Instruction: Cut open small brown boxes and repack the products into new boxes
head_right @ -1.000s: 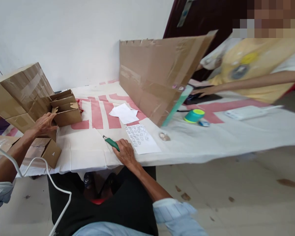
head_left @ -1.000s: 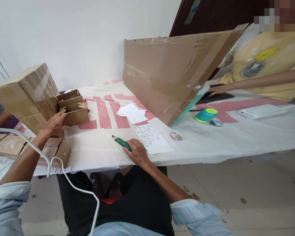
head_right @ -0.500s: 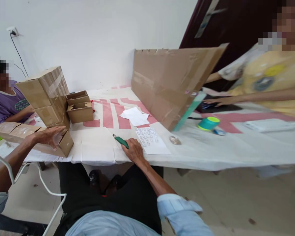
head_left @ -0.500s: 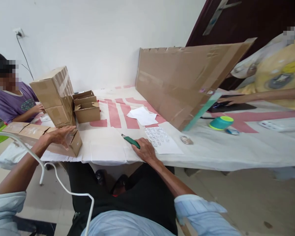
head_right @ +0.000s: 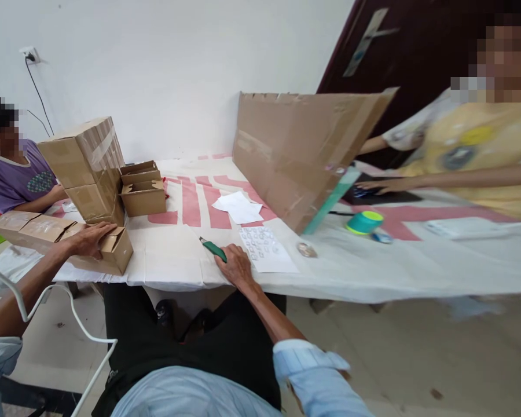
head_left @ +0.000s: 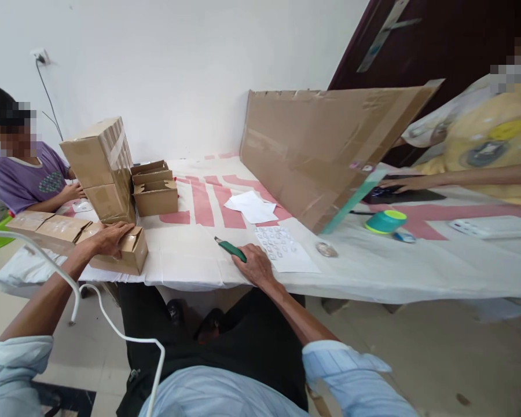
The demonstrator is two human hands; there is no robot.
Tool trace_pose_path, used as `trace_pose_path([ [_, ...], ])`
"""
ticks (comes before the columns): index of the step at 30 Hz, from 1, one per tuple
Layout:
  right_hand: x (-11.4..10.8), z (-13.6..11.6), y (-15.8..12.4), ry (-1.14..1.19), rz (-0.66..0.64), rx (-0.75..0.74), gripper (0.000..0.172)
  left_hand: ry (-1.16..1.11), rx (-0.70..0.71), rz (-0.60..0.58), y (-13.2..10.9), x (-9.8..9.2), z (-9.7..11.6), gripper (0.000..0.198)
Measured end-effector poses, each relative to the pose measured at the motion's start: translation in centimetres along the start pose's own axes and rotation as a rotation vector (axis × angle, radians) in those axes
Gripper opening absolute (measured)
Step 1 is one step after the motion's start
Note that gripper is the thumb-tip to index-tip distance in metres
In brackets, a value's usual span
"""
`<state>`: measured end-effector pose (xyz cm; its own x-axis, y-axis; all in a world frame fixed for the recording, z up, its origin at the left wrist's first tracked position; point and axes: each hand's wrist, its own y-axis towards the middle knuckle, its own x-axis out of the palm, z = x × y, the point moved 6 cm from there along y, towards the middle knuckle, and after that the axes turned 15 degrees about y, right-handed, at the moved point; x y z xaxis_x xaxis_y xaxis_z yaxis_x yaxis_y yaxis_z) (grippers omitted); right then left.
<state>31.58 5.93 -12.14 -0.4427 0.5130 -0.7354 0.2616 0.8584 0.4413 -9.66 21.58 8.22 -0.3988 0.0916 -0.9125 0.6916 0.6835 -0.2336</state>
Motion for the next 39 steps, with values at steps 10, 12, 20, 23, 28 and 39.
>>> trace_pose_path([
  [10, -0.3, -0.2, 0.0, 0.005, 0.011, 0.004, 0.021, -0.061, 0.141, 0.185, 2.3, -2.0, 7.3, 0.103],
  [12, -0.3, -0.2, 0.0, 0.005, 0.008, 0.001, 0.020, -0.087, 0.170, 0.239, 3.2, -2.7, 10.1, 0.103],
  [20, -0.3, 0.2, -0.2, -0.004, -0.007, -0.007, 0.022, -0.343, 0.137, 0.399, 3.4, -4.8, 13.8, 0.108],
  [23, -0.3, 0.2, -0.2, 0.001, 0.000, 0.005, 0.024, -0.580, 0.026, 0.493, 1.0, -3.7, 9.2, 0.115],
  [28, -0.1, 0.4, -0.3, -0.001, 0.008, 0.011, 0.026, -0.861, -0.036, 0.403, -1.3, 2.2, 4.9, 0.127],
  [39, 0.6, 1.6, -0.6, 0.019, 0.020, -0.035, 0.028, -1.420, -0.088, 0.486, -0.7, 7.7, 8.6, 0.134],
])
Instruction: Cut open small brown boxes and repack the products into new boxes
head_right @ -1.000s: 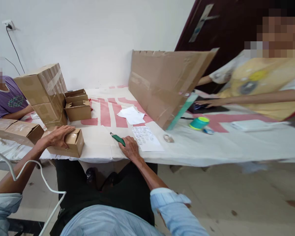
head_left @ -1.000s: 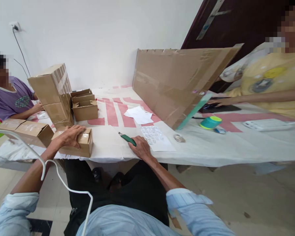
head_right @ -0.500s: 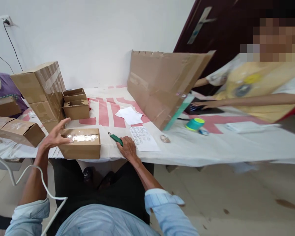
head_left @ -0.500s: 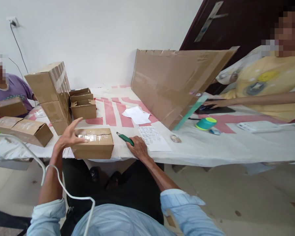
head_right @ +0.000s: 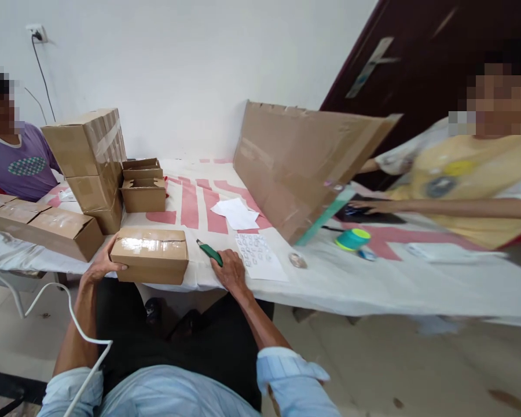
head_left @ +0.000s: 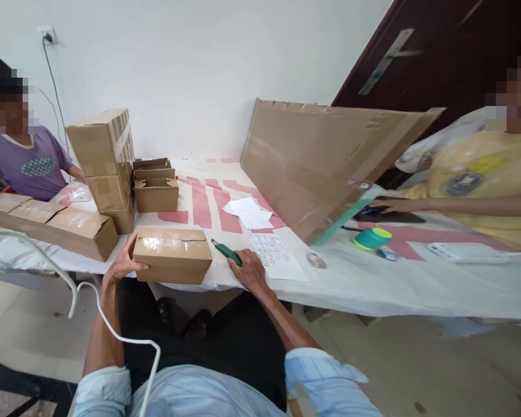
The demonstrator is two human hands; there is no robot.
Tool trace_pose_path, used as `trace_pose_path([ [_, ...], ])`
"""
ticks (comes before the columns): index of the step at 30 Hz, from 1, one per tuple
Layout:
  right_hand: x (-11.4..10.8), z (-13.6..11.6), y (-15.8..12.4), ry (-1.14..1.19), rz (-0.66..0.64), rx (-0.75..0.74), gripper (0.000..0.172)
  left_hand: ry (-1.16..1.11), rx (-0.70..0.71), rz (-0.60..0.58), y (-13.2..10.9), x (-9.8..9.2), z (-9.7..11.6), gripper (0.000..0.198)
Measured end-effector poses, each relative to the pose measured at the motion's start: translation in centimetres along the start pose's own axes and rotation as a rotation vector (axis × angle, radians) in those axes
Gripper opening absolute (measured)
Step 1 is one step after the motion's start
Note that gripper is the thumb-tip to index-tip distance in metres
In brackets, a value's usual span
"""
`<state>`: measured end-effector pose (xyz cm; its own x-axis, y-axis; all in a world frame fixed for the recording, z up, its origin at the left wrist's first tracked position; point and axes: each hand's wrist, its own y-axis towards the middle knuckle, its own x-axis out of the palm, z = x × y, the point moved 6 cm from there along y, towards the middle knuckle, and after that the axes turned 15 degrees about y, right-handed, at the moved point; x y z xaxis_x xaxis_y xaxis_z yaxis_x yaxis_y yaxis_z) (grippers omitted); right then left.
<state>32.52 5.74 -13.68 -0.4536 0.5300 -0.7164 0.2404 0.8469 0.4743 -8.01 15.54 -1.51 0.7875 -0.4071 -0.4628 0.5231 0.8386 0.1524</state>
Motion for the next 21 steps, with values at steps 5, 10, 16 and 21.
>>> trace_pose_path([
  [5, -0.1, 0.2, -0.3, 0.011, 0.016, -0.016, 0.026, 0.063, 0.104, 0.164, -0.7, 2.4, 1.5, 0.129],
  [10, -0.4, 0.0, -0.6, 0.025, 0.039, -0.033, 0.023, 0.145, 0.135, 0.284, -1.3, 4.1, 4.1, 0.121],
  [16, -0.5, -0.3, -0.7, 0.033, 0.027, -0.019, 0.017, 0.218, 0.177, 0.361, -2.0, 5.2, 6.1, 0.120],
  [21, -0.7, -0.4, -0.7, 0.048, 0.025, 0.003, 0.014, 0.248, 0.180, 0.372, -2.1, 5.8, 6.1, 0.125],
])
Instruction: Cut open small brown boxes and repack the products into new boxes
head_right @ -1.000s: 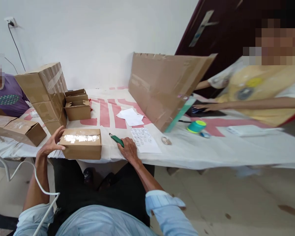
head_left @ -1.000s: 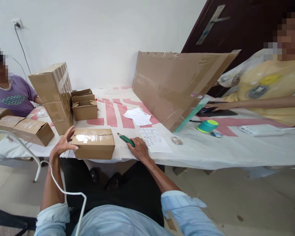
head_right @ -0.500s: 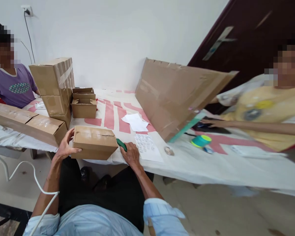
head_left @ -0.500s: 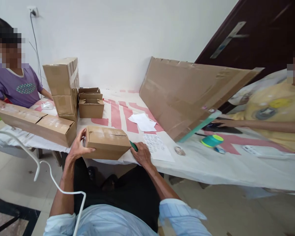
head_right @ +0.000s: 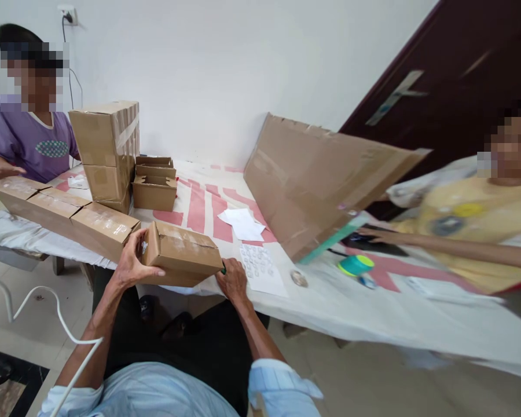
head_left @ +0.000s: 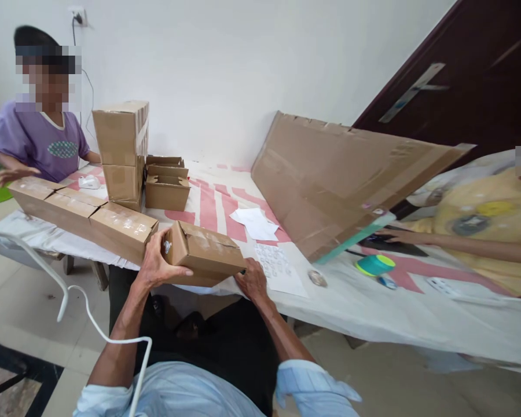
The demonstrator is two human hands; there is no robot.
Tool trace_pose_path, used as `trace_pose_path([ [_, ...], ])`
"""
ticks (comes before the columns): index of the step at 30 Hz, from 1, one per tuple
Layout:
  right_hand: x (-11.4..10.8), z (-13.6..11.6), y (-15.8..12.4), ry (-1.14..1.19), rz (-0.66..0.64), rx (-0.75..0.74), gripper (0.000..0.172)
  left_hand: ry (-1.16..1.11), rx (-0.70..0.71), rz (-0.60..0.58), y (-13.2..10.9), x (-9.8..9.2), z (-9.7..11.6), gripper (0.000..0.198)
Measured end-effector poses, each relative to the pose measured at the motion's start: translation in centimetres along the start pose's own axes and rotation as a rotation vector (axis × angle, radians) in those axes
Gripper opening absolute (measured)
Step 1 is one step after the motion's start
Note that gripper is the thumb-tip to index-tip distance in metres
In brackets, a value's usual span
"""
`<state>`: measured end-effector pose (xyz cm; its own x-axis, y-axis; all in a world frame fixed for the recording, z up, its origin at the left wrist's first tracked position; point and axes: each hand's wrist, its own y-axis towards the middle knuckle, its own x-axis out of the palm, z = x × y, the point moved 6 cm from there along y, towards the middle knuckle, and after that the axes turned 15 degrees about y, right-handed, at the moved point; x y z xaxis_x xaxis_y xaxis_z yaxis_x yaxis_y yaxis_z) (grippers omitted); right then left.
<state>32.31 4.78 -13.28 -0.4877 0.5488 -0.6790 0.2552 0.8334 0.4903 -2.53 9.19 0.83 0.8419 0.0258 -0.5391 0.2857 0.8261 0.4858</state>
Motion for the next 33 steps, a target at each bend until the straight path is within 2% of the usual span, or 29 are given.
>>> trace_pose_path([
  [12, 0.0, 0.1, 0.2, 0.036, -0.016, -0.006, 0.013, -0.039, -0.028, 0.038, 0.1, 0.3, -0.2, 0.114],
  [16, 0.0, 0.0, 0.4, 0.050, -0.023, -0.015, 0.015, -0.050, 0.003, -0.021, 0.2, 0.3, -0.4, 0.116],
  [22, -1.0, -1.8, 0.7, 0.196, 0.102, -0.023, 0.032, 0.015, 0.159, -0.169, -0.1, -0.3, 0.1, 0.113],
  [25, -2.5, -2.9, 1.9, 0.374, 0.174, 0.039, 0.035, 0.017, 0.191, -0.198, 0.0, -0.3, 0.3, 0.112],
  [28, -5.7, -4.6, 3.9, 0.462, 0.281, 0.105, 0.040, 0.019, 0.161, -0.177, 0.1, -0.1, 0.5, 0.111],
  [30, -8.4, -7.2, 5.4, 0.468, 0.331, 0.053, 0.040, 0.040, 0.126, -0.153, 0.3, 0.2, 0.9, 0.110],
  [33, -11.7, -13.7, 7.0, 0.438, 0.298, -0.167, 0.035, 0.086, 0.053, -0.114, 0.4, 0.6, 1.8, 0.109],
])
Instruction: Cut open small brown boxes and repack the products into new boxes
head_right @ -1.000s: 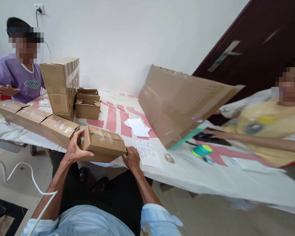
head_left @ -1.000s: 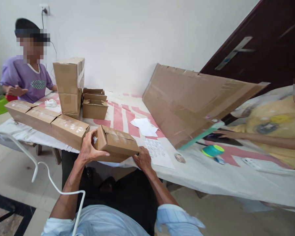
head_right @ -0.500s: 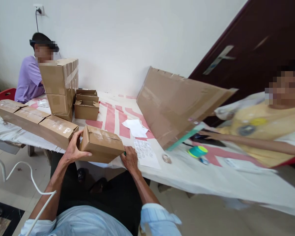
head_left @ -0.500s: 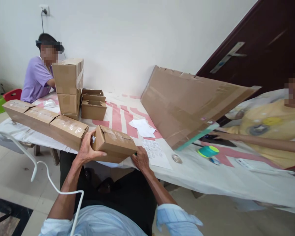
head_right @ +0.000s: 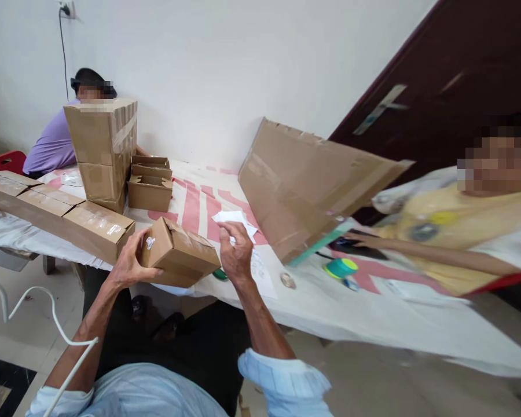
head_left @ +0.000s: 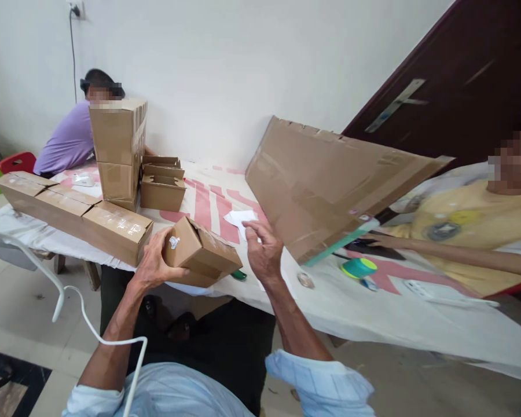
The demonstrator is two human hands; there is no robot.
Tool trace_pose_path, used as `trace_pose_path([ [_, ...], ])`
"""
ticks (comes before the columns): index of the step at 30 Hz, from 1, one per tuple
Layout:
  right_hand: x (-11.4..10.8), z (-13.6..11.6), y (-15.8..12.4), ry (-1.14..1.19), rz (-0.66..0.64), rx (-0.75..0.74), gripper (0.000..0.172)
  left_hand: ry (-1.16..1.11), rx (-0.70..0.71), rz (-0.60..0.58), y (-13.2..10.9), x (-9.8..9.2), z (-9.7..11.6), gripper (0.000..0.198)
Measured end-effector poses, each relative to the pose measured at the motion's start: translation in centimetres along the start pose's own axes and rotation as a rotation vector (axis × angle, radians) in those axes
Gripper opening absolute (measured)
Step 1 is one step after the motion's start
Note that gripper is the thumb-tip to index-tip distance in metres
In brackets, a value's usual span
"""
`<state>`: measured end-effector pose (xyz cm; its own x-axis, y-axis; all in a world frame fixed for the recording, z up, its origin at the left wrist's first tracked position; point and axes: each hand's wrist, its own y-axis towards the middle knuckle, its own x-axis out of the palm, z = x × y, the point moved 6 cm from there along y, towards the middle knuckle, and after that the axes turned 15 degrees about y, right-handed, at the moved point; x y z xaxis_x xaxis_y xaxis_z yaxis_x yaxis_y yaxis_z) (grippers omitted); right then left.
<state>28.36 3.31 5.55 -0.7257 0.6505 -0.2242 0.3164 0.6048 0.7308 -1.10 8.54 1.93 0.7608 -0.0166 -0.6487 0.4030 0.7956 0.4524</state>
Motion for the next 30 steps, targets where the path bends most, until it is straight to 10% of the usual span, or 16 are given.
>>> trace_pose_path([
  [6, 6.5, -11.4, 1.1, -0.086, -0.573, -0.406, 0.027, 0.030, -0.062, 0.017, 0.3, 0.5, 2.0, 0.114],
  [12, 10.7, -12.5, 1.1, -0.498, -0.958, -0.516, 0.022, 0.023, -0.069, 0.035, 0.5, 0.7, 3.2, 0.113],
  [30, 11.5, -11.9, 1.5, -0.561, -1.043, -0.542, 0.019, 0.016, -0.042, 0.051, 0.7, 1.1, 4.5, 0.106],
])
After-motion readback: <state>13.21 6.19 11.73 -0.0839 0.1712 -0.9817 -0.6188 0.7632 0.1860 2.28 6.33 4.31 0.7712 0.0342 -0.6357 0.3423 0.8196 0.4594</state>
